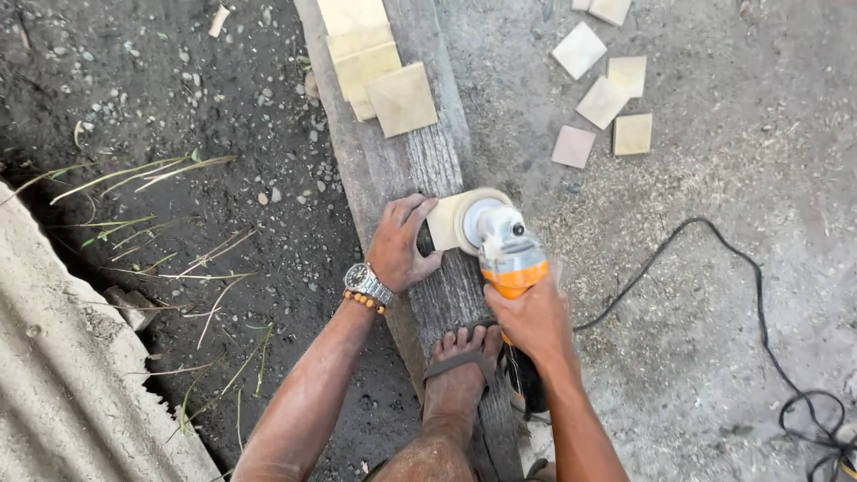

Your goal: Sanding the edges of small wooden squares using an angle grinder

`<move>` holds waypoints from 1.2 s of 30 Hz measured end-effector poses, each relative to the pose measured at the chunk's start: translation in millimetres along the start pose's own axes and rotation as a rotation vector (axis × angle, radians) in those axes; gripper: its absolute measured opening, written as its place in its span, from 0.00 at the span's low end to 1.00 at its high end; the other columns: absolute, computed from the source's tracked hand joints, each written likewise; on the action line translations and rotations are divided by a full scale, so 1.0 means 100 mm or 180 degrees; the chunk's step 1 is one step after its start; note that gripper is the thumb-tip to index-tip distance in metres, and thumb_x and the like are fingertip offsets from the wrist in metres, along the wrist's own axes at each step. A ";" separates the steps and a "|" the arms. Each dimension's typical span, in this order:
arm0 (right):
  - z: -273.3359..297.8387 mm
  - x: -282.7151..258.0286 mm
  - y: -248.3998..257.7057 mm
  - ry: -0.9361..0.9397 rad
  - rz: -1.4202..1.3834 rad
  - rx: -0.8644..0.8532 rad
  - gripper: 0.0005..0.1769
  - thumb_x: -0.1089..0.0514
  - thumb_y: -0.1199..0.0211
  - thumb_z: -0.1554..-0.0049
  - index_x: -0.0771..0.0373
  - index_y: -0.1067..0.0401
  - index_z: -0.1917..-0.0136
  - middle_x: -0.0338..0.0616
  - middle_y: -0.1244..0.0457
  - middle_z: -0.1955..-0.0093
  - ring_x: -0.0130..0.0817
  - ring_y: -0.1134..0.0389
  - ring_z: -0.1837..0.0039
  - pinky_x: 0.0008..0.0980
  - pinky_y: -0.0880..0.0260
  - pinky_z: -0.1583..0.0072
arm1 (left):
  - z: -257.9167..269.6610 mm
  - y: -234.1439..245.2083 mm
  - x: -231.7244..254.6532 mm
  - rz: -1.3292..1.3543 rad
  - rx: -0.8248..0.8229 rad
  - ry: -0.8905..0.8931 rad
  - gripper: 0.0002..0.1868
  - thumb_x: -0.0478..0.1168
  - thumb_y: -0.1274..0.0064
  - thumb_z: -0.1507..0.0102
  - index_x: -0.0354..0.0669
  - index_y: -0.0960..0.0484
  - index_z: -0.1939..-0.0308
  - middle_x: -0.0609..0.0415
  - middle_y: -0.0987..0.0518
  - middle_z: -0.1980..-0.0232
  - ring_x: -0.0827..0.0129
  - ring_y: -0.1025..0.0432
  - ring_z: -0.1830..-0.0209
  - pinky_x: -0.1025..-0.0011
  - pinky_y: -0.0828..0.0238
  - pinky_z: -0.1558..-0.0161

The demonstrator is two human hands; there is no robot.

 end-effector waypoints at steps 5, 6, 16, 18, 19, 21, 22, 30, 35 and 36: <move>-0.02 0.31 0.00 -0.0070 0.0166 0.0129 0.40 0.45 0.26 0.57 0.68 0.39 0.41 0.72 0.33 0.50 0.70 0.31 0.41 0.62 0.32 0.45 | 0.00 -0.05 -0.08 0.0007 0.0017 -0.0020 0.45 0.38 0.33 0.57 0.39 0.27 0.34 0.42 0.27 0.41 0.44 0.31 0.39 0.50 0.34 0.35; 0.01 0.35 0.04 -0.0039 0.0117 0.0199 0.39 0.46 0.26 0.56 0.70 0.39 0.41 0.74 0.33 0.51 0.72 0.32 0.41 0.62 0.32 0.46 | 0.01 -0.08 -0.09 -0.0017 0.0026 -0.0035 0.45 0.39 0.32 0.57 0.40 0.27 0.34 0.42 0.27 0.41 0.45 0.31 0.39 0.50 0.34 0.35; -0.04 0.44 -0.02 0.0301 -0.0004 0.0131 0.34 0.52 0.27 0.54 0.70 0.42 0.44 0.71 0.33 0.59 0.68 0.28 0.50 0.57 0.29 0.55 | 0.00 -0.03 -0.06 0.0037 -0.0011 0.0047 0.45 0.38 0.33 0.57 0.42 0.27 0.33 0.43 0.27 0.40 0.45 0.32 0.38 0.50 0.34 0.34; 0.04 0.44 0.06 0.0401 -0.0112 0.0135 0.34 0.55 0.26 0.53 0.71 0.44 0.45 0.71 0.34 0.60 0.67 0.28 0.53 0.55 0.28 0.57 | 0.02 -0.05 -0.06 0.0006 0.0003 0.0028 0.45 0.38 0.33 0.56 0.41 0.27 0.34 0.43 0.27 0.40 0.45 0.32 0.38 0.50 0.34 0.34; 0.00 0.43 0.03 0.0411 -0.0115 0.0151 0.34 0.55 0.26 0.53 0.71 0.44 0.45 0.71 0.34 0.60 0.67 0.28 0.53 0.55 0.28 0.57 | 0.02 -0.04 -0.06 0.0009 0.0012 0.0012 0.45 0.38 0.33 0.56 0.41 0.27 0.34 0.43 0.27 0.40 0.45 0.32 0.38 0.50 0.34 0.34; -0.05 0.40 -0.02 0.0552 -0.0115 0.0041 0.35 0.56 0.27 0.52 0.75 0.44 0.42 0.71 0.34 0.60 0.66 0.28 0.54 0.55 0.25 0.55 | 0.02 0.00 -0.03 -0.0016 -0.0023 -0.0020 0.45 0.39 0.33 0.56 0.41 0.28 0.33 0.43 0.27 0.40 0.45 0.32 0.38 0.50 0.34 0.34; -0.08 0.36 -0.02 0.0555 -0.0119 0.0051 0.35 0.56 0.27 0.52 0.75 0.44 0.42 0.71 0.34 0.60 0.66 0.28 0.54 0.55 0.25 0.55 | 0.00 -0.03 -0.06 -0.0015 -0.0021 -0.0031 0.45 0.39 0.33 0.56 0.41 0.28 0.33 0.43 0.27 0.40 0.45 0.32 0.38 0.50 0.34 0.34; -0.16 0.85 0.01 -0.0135 0.0131 0.0237 0.42 0.44 0.24 0.59 0.65 0.40 0.41 0.67 0.32 0.50 0.67 0.31 0.41 0.62 0.31 0.46 | 0.03 -0.05 -0.08 -0.0027 0.0011 -0.0020 0.45 0.41 0.31 0.55 0.40 0.27 0.33 0.43 0.26 0.40 0.45 0.31 0.38 0.50 0.35 0.34; -0.34 1.06 0.25 0.0054 -0.0680 -0.0041 0.37 0.52 0.22 0.59 0.68 0.35 0.42 0.67 0.32 0.55 0.61 0.28 0.51 0.59 0.29 0.50 | -0.03 0.00 0.13 -0.0337 -0.0249 0.0149 0.52 0.46 0.30 0.53 0.41 0.34 0.27 0.41 0.32 0.36 0.44 0.36 0.35 0.49 0.39 0.34; -0.38 1.05 0.30 0.0190 -0.1126 -0.0371 0.33 0.57 0.24 0.57 0.72 0.32 0.42 0.68 0.32 0.56 0.59 0.27 0.55 0.57 0.27 0.51 | -0.04 0.04 0.22 -0.0453 -0.0353 0.0230 0.57 0.52 0.28 0.53 0.42 0.38 0.24 0.39 0.35 0.32 0.43 0.39 0.33 0.48 0.42 0.33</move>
Point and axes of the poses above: each hand's wrist, its own z-axis away from the middle knuckle, its own y-axis out of the back of the hand, x = y × z, the point moved 1 cm from there along -z, towards the middle knuckle
